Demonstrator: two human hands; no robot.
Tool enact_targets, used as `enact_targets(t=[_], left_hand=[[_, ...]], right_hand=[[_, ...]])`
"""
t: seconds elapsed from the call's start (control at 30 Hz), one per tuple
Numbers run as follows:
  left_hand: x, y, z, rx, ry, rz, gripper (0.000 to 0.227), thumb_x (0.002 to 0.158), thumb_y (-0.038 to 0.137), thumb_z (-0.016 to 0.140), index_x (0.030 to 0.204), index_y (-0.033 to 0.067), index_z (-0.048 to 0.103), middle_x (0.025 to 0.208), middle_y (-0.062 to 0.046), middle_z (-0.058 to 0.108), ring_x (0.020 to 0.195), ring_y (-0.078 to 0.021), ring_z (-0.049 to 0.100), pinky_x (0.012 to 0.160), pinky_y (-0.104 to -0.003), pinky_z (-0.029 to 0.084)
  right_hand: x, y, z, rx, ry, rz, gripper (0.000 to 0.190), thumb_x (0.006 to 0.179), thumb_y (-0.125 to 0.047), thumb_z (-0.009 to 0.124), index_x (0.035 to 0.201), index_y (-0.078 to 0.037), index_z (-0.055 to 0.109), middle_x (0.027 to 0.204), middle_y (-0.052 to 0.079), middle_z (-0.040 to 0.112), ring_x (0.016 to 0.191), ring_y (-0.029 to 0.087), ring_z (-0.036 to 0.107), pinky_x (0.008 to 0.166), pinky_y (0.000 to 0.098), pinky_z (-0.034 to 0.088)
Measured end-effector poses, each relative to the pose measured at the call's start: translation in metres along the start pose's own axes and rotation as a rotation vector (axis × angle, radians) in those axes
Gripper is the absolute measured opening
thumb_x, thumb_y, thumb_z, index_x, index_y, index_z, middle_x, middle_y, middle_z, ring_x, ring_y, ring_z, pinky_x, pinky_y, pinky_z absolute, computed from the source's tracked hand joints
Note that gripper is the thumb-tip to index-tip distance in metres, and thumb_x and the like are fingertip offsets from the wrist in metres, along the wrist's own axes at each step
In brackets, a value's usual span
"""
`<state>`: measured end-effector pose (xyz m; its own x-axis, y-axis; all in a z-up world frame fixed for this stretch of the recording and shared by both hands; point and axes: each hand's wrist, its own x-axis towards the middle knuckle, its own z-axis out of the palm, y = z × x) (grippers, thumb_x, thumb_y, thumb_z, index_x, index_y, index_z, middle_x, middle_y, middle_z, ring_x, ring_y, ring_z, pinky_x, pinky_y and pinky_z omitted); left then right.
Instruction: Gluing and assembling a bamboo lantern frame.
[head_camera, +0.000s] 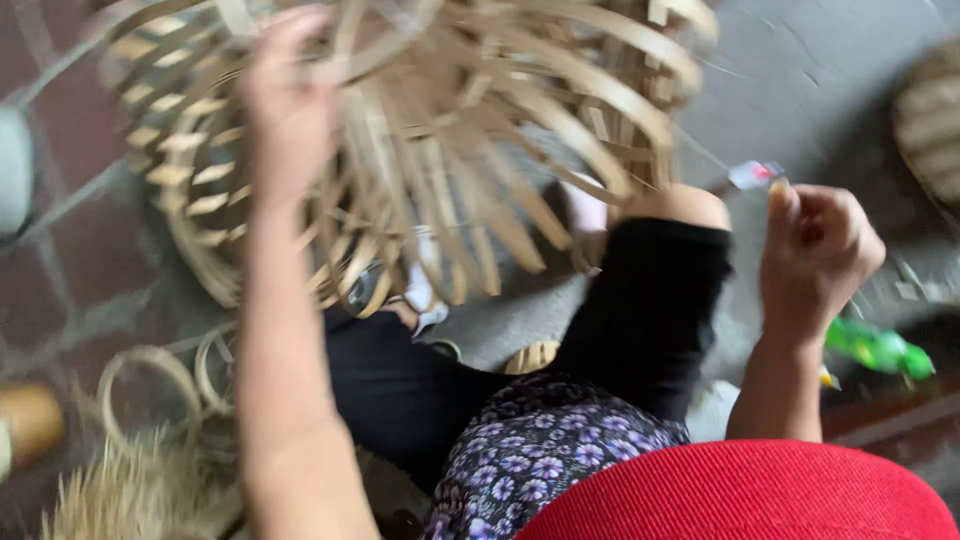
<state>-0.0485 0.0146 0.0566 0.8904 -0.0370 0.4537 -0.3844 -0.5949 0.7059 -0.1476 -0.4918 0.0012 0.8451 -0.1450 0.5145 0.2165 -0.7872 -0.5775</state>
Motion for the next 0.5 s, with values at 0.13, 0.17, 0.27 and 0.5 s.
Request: enact_targets(t=[0.13, 0.17, 0.27, 0.5], left_hand=[[-0.053, 0.053, -0.041, 0.206, 0.082, 0.004, 0.027, 0.107, -0.009, 0.065, 0.131, 0.0004, 0.068, 0.141, -0.017, 0.061, 0.138, -0.03, 0.058, 0.119, -0.04, 0.052], [-0.071, 0.044, -0.049, 0.118, 0.23, -0.082, 0.025, 0.106, -0.005, 0.061, 0.131, -0.0014, 0.063, 0.137, -0.013, 0.061, 0.129, -0.0249, 0.059, 0.113, -0.036, 0.052], [-0.136, -0.006, -0.076, 0.184, 0.449, -0.214, 0.015, 0.111, 0.001, 0.058, 0.125, -0.0032, 0.054, 0.131, -0.01, 0.059, 0.119, -0.019, 0.058, 0.106, -0.032, 0.05], [-0.279, -0.084, -0.098, 0.194, 0.894, -0.487, 0.021, 0.11, 0.003, 0.059, 0.131, 0.0045, 0.055, 0.118, -0.002, 0.056, 0.096, -0.0103, 0.051, 0.084, -0.024, 0.046]], right_hand=[[-0.043, 0.167, 0.011, -0.242, -0.255, 0.487, 0.021, 0.1, -0.022, 0.083, 0.112, -0.004, 0.081, 0.095, 0.012, 0.076, 0.082, 0.019, 0.072, 0.082, 0.0324, 0.056], [-0.061, 0.212, 0.025, -0.23, -0.315, 0.639, 0.042, 0.091, -0.027, 0.087, 0.123, -0.003, 0.073, 0.102, 0.015, 0.075, 0.084, 0.02, 0.072, 0.078, 0.0337, 0.056], [-0.088, 0.325, 0.091, -0.048, -0.346, 0.912, 0.078, 0.076, -0.033, 0.092, 0.139, -0.004, 0.059, 0.117, 0.016, 0.068, 0.087, 0.023, 0.071, 0.076, 0.0369, 0.057], [-0.084, 0.396, 0.213, -0.066, -0.125, 0.825, 0.082, 0.069, -0.03, 0.104, 0.138, -0.006, 0.066, 0.123, 0.013, 0.07, 0.106, 0.02, 0.065, 0.091, 0.0381, 0.053]])
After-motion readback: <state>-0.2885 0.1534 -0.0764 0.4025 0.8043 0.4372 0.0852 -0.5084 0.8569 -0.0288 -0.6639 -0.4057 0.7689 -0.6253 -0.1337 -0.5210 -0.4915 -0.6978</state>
